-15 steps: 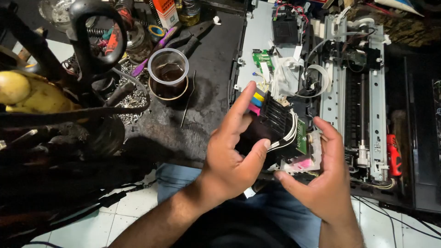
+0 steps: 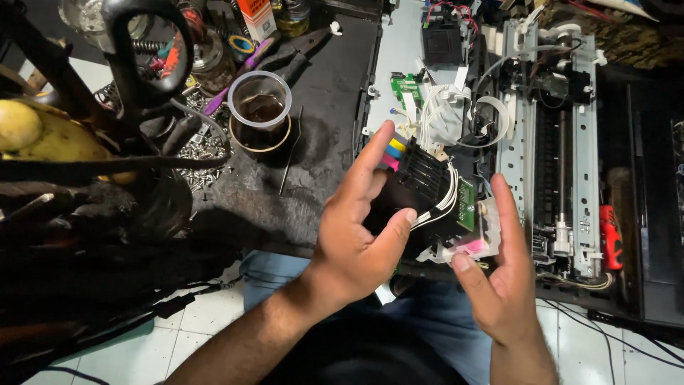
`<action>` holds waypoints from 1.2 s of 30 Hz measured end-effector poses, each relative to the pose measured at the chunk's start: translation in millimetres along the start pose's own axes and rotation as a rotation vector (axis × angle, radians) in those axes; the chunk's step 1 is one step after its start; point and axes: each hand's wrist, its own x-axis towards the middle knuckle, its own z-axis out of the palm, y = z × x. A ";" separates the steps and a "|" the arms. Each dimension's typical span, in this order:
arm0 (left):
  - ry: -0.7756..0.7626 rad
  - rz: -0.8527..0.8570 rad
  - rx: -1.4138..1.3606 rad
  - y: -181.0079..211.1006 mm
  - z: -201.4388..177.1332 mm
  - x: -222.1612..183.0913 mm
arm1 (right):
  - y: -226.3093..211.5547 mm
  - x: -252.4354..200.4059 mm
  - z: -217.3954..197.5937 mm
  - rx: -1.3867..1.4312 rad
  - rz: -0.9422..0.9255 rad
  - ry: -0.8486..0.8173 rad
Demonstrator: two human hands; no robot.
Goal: Removing and disassembling ink cartridge components from a printer carriage assembly.
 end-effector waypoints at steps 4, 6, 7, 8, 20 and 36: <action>-0.005 0.031 0.026 -5.2 -0.6 -1.0 | -3.0 1.9 -1.2 -0.031 0.041 -0.013; -0.002 -0.021 0.033 -2.4 -1.6 -0.1 | -3.2 2.4 -1.7 -0.058 0.053 -0.022; 0.003 -0.022 0.033 -2.1 -2.0 0.4 | -2.7 2.4 -1.9 -0.059 0.052 -0.027; -0.004 -0.023 0.008 -1.7 -2.4 0.6 | -2.1 2.1 -2.1 -0.059 0.045 -0.030; -0.068 0.015 0.045 -4.9 -8.9 -2.4 | -2.6 2.1 -3.8 -0.126 0.060 -0.065; -0.080 0.014 0.050 -6.2 -8.8 -3.9 | -7.1 3.2 0.6 -0.071 0.072 -0.092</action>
